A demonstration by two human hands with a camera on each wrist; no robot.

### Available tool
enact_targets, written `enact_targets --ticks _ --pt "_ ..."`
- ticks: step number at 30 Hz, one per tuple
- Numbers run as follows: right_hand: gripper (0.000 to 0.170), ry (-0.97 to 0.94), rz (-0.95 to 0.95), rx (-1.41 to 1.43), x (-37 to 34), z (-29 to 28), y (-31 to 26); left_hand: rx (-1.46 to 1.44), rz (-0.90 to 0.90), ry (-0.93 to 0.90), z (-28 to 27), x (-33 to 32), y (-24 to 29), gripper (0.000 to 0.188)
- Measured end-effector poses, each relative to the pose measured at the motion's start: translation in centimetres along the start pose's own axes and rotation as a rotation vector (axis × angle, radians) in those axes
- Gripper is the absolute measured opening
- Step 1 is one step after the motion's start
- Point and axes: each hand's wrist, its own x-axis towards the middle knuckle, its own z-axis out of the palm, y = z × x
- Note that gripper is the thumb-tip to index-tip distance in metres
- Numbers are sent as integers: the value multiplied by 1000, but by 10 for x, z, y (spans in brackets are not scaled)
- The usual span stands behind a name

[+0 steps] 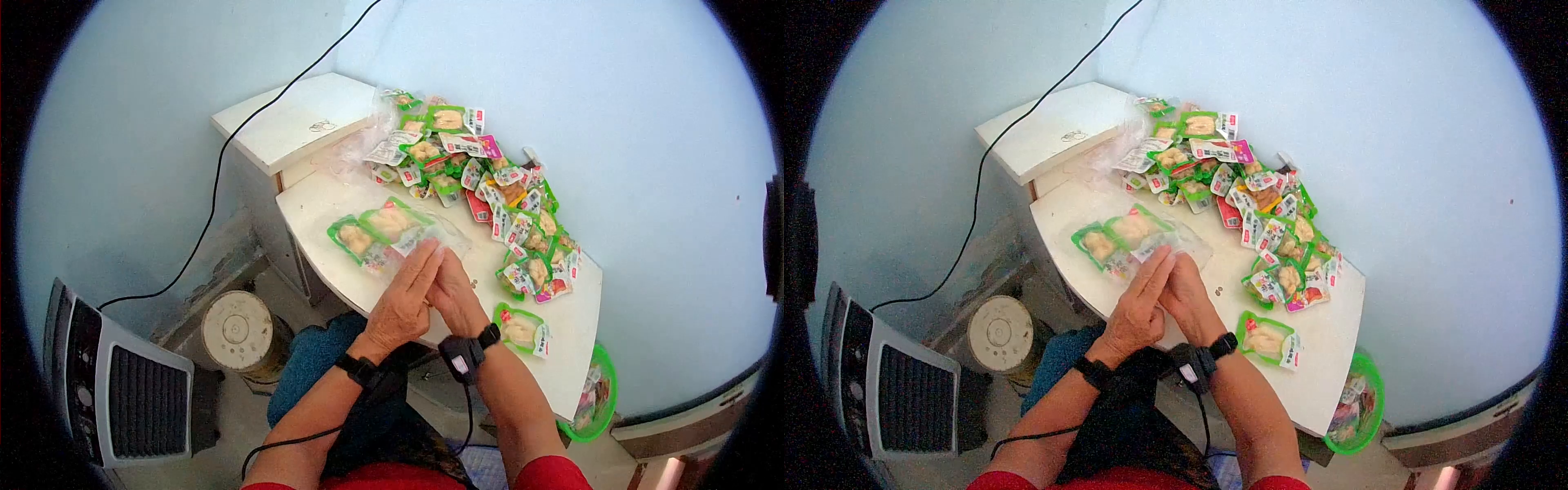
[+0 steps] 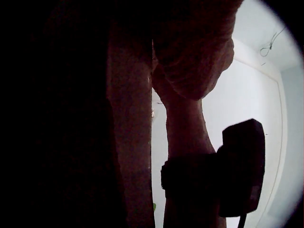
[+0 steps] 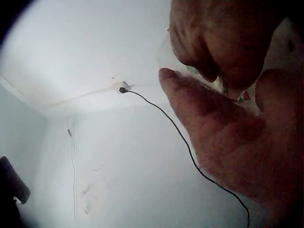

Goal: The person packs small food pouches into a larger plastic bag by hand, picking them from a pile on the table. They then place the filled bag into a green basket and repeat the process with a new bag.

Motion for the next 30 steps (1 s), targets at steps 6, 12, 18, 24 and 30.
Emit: enact_targets --ticks 6,12,18,24,30 --pt "39 193 -105 -749 -10 21 5 86 -31 -43 2 -3 -5 74" --pt "29 334 -26 -237 21 4 13 25 -50 9 2 2 2 83" --pt "12 390 -105 -350 14 -5 10 74 -38 22 5 0 0 84" --pt "37 568 -155 -640 -63 54 -25 66 -41 23 6 1 1 85" --pt "38 688 -147 -1269 -142 43 -98 105 -39 23 6 1 1 87"
